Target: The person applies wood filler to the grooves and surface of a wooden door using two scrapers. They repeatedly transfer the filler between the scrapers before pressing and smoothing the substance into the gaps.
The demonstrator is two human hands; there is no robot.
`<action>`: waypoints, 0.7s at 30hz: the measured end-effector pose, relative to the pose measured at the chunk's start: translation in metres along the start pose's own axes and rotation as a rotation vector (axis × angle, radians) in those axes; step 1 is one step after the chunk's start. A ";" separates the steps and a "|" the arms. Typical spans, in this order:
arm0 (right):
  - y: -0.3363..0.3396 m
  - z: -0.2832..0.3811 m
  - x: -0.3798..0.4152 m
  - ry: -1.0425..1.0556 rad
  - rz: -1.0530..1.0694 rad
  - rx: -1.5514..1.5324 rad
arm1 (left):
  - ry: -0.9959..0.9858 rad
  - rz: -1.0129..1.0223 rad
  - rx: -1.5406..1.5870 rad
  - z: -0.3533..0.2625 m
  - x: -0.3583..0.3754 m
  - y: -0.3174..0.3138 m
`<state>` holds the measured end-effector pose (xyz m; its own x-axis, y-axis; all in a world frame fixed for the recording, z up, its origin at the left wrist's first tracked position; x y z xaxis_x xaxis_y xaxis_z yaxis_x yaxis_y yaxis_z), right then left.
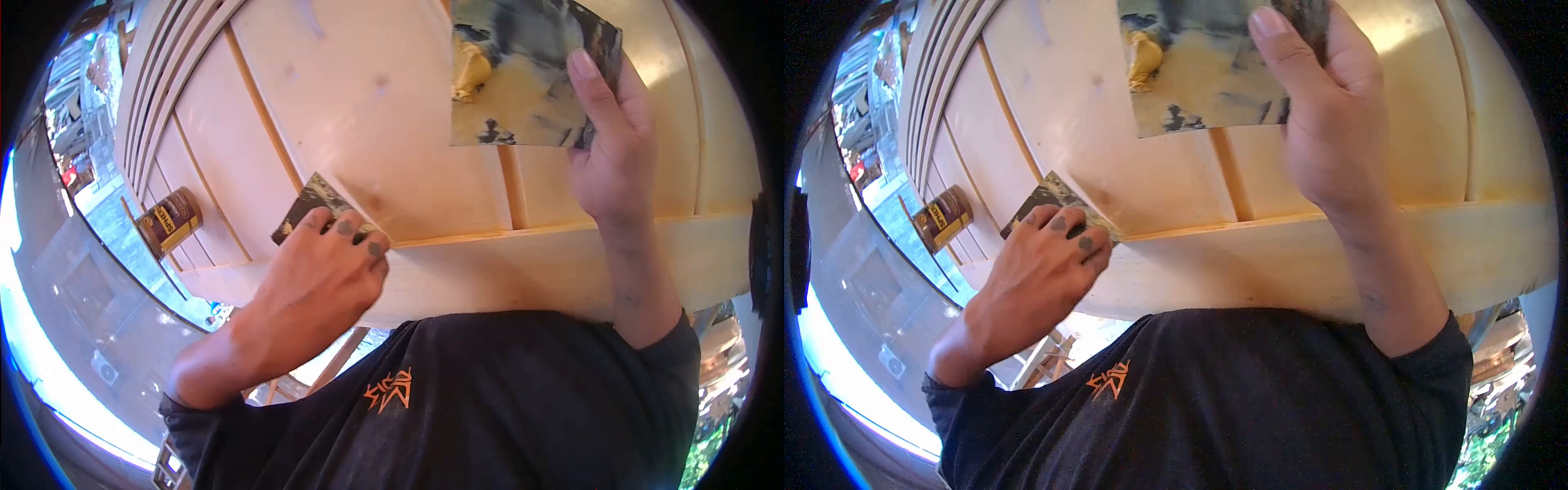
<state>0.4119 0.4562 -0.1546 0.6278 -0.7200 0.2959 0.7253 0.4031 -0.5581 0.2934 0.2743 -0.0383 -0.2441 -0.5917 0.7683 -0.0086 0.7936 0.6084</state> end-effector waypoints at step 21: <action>-0.022 -0.003 0.004 -0.294 0.063 -0.374 | 0.101 -1.398 0.193 -0.009 -0.038 -0.001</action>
<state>0.3979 0.4425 -0.1431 0.7595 -0.4888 0.4292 0.5658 0.1709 -0.8067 0.3118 0.2946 -0.0666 0.1456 -0.8956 -0.4202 -0.3147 -0.4446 0.8386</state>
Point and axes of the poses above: each hand's wrist, its own x-axis away from the middle knuckle, its own y-axis out of the back of the hand, z = x × y, the point moved 4 cm from there along -x, towards the middle knuckle, and after that the axes turned 1 degree about x, right-handed, at the moved point
